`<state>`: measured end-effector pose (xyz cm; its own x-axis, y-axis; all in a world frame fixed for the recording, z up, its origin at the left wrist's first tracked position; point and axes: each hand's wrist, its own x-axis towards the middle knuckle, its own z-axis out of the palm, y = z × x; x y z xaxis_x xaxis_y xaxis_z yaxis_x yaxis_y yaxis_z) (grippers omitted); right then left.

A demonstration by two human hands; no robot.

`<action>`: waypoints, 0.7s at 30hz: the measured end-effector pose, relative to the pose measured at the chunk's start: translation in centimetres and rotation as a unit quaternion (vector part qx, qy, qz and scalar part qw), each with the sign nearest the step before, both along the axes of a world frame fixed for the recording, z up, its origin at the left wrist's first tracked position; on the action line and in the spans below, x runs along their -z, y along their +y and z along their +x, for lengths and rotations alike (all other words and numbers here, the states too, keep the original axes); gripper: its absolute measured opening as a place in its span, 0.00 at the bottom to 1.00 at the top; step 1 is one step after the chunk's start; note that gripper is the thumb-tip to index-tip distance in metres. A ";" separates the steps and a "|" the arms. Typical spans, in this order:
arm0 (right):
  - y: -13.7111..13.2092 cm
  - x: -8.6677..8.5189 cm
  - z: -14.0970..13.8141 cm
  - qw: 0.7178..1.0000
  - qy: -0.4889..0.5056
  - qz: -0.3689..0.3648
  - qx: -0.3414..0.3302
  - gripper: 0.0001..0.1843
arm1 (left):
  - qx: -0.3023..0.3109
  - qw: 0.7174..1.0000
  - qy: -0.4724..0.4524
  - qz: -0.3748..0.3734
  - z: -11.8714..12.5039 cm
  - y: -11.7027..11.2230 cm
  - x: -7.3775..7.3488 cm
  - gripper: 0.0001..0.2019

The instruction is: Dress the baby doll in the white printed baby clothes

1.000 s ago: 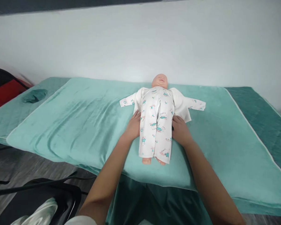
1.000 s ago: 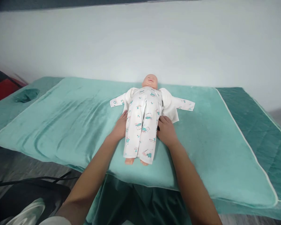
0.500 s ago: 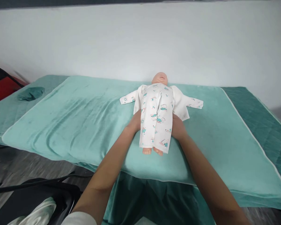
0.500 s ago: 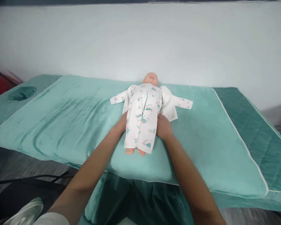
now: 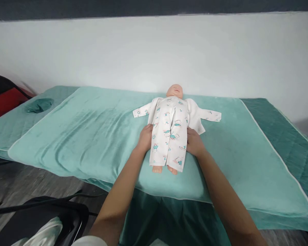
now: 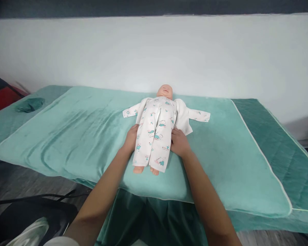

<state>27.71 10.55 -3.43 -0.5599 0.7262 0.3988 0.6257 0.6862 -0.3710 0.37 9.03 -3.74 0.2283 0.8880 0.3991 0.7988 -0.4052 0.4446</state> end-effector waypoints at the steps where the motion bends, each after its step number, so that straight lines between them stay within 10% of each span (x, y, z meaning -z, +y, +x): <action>1: -0.1 -0.1 0.1 1.000 -0.001 0.002 -0.004 0.11 | 0.007 1.000 0.009 0.002 -0.1 -0.3 0.1 0.15; 8: -1.6 -1.0 0.8 0.991 0.120 -0.021 0.061 0.13 | -0.031 0.998 -0.050 -0.006 -0.5 -1.2 -0.2 0.13; 13: -0.8 -0.6 2.0 0.940 0.239 -0.010 0.245 0.12 | -0.147 0.978 -0.146 0.021 -0.6 -0.8 0.1 0.10; 21: 0.6 -0.2 3.9 0.887 0.095 -0.056 0.449 0.21 | -0.220 0.950 -0.222 0.014 -0.8 -0.1 0.8 0.11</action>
